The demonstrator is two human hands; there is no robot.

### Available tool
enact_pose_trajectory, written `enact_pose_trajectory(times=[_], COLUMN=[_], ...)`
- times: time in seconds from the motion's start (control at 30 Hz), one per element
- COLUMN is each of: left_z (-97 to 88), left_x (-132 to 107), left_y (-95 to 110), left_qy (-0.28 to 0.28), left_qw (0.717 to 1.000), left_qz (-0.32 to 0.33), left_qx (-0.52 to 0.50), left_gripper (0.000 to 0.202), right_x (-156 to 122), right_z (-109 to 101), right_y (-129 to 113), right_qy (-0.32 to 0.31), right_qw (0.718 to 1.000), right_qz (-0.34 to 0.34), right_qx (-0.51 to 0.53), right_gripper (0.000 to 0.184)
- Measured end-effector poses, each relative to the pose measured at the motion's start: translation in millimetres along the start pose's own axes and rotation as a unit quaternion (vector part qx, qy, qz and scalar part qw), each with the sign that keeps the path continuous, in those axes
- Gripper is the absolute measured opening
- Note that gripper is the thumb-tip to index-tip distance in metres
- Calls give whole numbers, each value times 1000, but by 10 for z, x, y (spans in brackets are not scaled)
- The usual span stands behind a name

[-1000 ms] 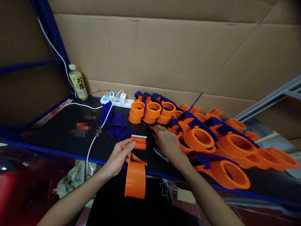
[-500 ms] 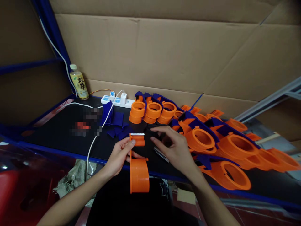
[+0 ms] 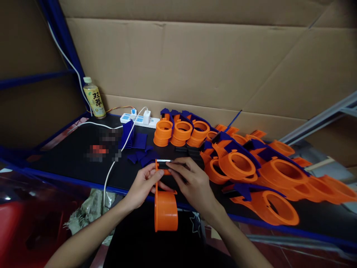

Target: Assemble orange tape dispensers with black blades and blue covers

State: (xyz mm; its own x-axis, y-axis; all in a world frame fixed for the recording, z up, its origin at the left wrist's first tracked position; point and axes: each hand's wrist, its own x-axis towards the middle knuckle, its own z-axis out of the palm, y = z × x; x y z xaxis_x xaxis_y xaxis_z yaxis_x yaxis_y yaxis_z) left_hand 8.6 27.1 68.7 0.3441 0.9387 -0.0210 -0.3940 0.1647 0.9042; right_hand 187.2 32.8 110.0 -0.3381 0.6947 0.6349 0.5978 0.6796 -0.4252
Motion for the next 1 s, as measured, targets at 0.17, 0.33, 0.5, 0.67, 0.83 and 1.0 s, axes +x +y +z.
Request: enact_pose_trajectory(times=[0.17,0.33,0.5,0.67,0.83,1.0], left_z=[-32,-24,8,-6,-48,-74], left_x=[1,0,-15,-12,4,2], left_y=[-40,-43,8,56,32,-6], left_qy=[-14,-11,14,51,47,9], left_qw=[1000,1000,999,993,993,994], left_qz=[-3,0,3,6,-11,-29], left_qx=[20,26,-33,-103,-112,-103], left_gripper=[46,50,45,43,39,36], right_x=[-58,-114,-140,-246,-328,-127], right_z=[18,50,-56,-270,-295,-181], right_y=[3,14,30,206,372,339], right_qy=[25,1,-11,-57,-113,-133], right_qw=[1000,999,999,992,965,968], right_qz=[1,-36,-34,80,132,115], right_qx=[11,-10,27,-77,-194,-182], right_gripper=[17,26,35,27,32,36])
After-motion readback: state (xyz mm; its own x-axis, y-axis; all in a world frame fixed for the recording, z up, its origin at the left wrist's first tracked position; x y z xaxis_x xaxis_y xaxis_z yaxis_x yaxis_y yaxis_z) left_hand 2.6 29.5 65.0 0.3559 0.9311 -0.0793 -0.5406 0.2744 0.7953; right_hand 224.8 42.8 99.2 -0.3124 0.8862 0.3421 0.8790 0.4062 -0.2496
